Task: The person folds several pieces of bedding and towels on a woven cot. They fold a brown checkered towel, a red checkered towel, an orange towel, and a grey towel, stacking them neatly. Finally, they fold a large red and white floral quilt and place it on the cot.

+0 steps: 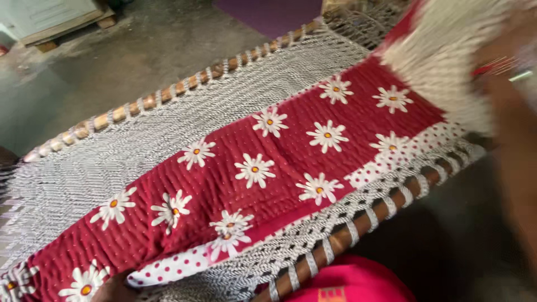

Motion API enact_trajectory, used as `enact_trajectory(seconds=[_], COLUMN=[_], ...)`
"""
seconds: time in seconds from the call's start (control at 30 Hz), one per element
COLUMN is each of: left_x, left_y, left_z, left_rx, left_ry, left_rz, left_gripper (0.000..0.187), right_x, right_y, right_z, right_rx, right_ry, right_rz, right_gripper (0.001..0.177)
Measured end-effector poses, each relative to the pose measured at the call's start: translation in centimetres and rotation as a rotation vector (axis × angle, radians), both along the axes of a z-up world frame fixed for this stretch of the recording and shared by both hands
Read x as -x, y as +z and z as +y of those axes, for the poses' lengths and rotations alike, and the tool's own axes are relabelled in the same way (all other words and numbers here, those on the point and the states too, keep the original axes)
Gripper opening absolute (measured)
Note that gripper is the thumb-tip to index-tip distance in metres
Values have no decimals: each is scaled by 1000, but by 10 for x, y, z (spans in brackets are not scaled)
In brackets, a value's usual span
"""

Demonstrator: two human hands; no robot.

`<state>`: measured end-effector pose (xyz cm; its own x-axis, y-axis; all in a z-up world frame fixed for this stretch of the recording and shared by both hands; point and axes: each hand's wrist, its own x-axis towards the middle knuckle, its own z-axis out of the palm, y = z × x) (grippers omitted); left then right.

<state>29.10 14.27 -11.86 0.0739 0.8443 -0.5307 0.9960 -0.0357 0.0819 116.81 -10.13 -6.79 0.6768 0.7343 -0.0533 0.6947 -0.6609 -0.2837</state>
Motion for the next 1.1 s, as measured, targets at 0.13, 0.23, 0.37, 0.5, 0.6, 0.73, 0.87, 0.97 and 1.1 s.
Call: enact_trajectory(seconds=[0.13, 0.23, 0.37, 0.5, 0.6, 0.73, 0.87, 0.97, 1.1], left_x=[29, 55, 87, 110, 121, 112, 88, 113, 146], left_y=[-38, -54, -64, -72, -69, -50, -23, 13, 44], left_z=[27, 30, 29, 19, 12, 0, -14, -22, -37], left_rx=[185, 308, 397, 456, 457, 316, 372, 83, -148], left_ry=[-55, -80, -94, -117, -176, -485, -214, 132, 878], left_rz=[-161, -271, -403, -522, -556, -148, -521, -294, -47], left_gripper=[75, 77, 80, 83, 83, 75, 95, 119, 154], right_x=[44, 54, 120, 161, 136, 130, 191, 224, 227], right_y=[1, 29, 1, -57, -58, -31, -14, -13, -12], right_z=[4, -5, -3, -26, -31, -15, -12, -19, -17], right_rx=[107, 52, 237, 36, -149, -41, 323, 411, 234], right_ry=[192, 170, 353, 558, 547, 516, 494, 511, 574], right_rz=[-21, 50, 116, -433, -11, 38, -244, -338, -370], right_gripper=[58, 58, 69, 97, 75, 63, 90, 105, 83])
